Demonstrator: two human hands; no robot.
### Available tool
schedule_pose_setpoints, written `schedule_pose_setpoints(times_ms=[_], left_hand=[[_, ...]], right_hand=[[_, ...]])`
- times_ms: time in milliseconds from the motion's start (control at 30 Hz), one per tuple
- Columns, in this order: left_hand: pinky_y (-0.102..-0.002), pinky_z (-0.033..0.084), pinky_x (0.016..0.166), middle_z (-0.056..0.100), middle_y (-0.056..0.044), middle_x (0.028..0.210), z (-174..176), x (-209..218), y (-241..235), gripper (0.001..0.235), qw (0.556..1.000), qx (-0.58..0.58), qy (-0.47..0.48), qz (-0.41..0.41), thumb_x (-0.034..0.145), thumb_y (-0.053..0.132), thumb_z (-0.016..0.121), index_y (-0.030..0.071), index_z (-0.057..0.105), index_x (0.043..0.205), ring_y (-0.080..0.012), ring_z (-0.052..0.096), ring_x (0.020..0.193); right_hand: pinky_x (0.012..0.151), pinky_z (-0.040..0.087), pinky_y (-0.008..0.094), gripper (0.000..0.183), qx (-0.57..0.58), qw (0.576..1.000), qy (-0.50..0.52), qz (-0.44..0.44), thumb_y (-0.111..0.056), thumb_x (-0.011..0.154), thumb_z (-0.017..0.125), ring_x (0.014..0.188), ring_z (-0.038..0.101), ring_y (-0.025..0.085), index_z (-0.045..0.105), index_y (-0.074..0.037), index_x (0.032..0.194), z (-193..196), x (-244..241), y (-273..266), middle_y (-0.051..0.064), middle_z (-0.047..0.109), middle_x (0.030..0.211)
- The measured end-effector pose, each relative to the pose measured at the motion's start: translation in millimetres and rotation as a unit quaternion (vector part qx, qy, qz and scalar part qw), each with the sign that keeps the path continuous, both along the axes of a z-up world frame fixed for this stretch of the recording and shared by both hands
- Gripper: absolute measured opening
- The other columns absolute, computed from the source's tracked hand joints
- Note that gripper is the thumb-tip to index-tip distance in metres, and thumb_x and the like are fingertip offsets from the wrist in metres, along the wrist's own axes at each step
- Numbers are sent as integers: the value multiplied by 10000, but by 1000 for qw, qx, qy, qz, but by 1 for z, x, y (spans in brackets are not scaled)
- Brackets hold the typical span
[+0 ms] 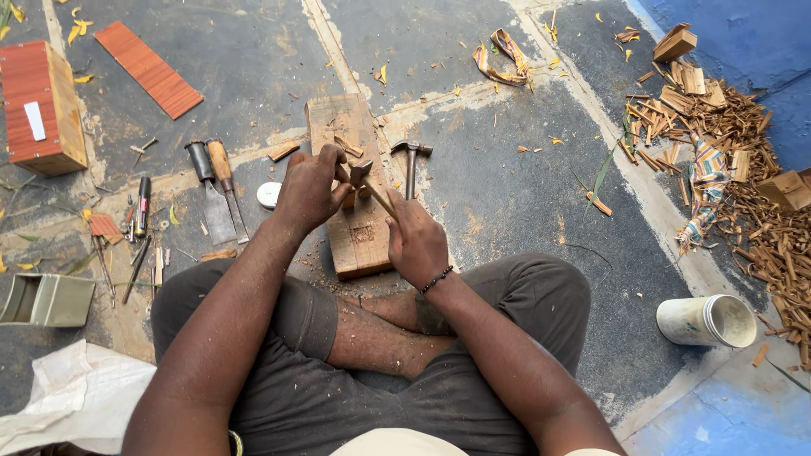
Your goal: The person sits on the ground and uses a hammer and chisel to carve a small wooden block. They repeatedly position the chisel on the wood and strike it with the hammer to remove shavings, occasionally adjusting the block's orientation.
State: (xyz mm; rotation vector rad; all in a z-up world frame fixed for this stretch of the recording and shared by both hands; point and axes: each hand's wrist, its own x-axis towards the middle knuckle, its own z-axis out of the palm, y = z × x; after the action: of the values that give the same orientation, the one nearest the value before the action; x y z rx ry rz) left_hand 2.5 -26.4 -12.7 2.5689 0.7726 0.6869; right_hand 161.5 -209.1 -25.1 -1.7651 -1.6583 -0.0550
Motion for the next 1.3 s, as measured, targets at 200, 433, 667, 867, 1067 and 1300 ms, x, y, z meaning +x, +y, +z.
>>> schedule_pose_setpoints(times_ms=[200, 433, 667, 867, 1067, 1300], left_hand=[[-514, 439, 964, 781, -60, 862, 3, -2, -4, 474, 1000, 9, 8, 1, 850, 26, 766, 73, 449, 1199, -261, 749, 868], [-437, 518, 890, 754, -87, 943, 9, -1, -5, 368, 999, -31, -7, 5, 878, 42, 743, 67, 542, 1186, -275, 738, 947], [-445, 498, 936, 763, -53, 973, 17, -2, -16, 318, 999, 15, 50, -3, 831, 89, 775, 141, 673, 1128, -225, 690, 1034], [-446, 522, 920, 766, -47, 940, 15, -3, -19, 473, 1000, -20, 9, 18, 830, 59, 767, 135, 637, 1279, -235, 700, 996], [-466, 561, 814, 748, -115, 857, 16, 2, -15, 534, 999, -11, 33, 31, 827, 114, 812, 94, 604, 1318, -296, 737, 847], [-426, 611, 792, 789, -118, 904, 19, 4, -14, 484, 998, -19, 52, 41, 853, 130, 794, 94, 629, 1306, -272, 774, 826]], right_hand=[[457, 524, 273, 514, 20, 999, 40, -2, -71, 1046, 586, 591, 565, 152, 446, -34, 1539, -3, 4, 1, 95, 660, 933], [488, 559, 298, 444, -51, 993, 99, -45, -101, 1012, 610, 586, 606, 159, 553, -24, 1445, -13, 15, 12, 118, 712, 923], [505, 573, 328, 424, -110, 960, 237, -103, -84, 977, 604, 599, 670, 176, 596, -2, 1393, -4, 18, 15, 188, 765, 978], [615, 605, 320, 427, -20, 984, 170, -45, -87, 1014, 594, 644, 684, 181, 575, 12, 1429, 1, 17, 10, 187, 760, 972], [555, 588, 321, 483, -5, 994, 110, 10, -126, 1028, 594, 662, 656, 197, 523, -37, 1498, 8, 5, 2, 171, 728, 954], [574, 615, 309, 447, -14, 994, 108, 2, -119, 1032, 607, 696, 697, 201, 543, -44, 1468, 4, 9, 4, 197, 746, 1031]])
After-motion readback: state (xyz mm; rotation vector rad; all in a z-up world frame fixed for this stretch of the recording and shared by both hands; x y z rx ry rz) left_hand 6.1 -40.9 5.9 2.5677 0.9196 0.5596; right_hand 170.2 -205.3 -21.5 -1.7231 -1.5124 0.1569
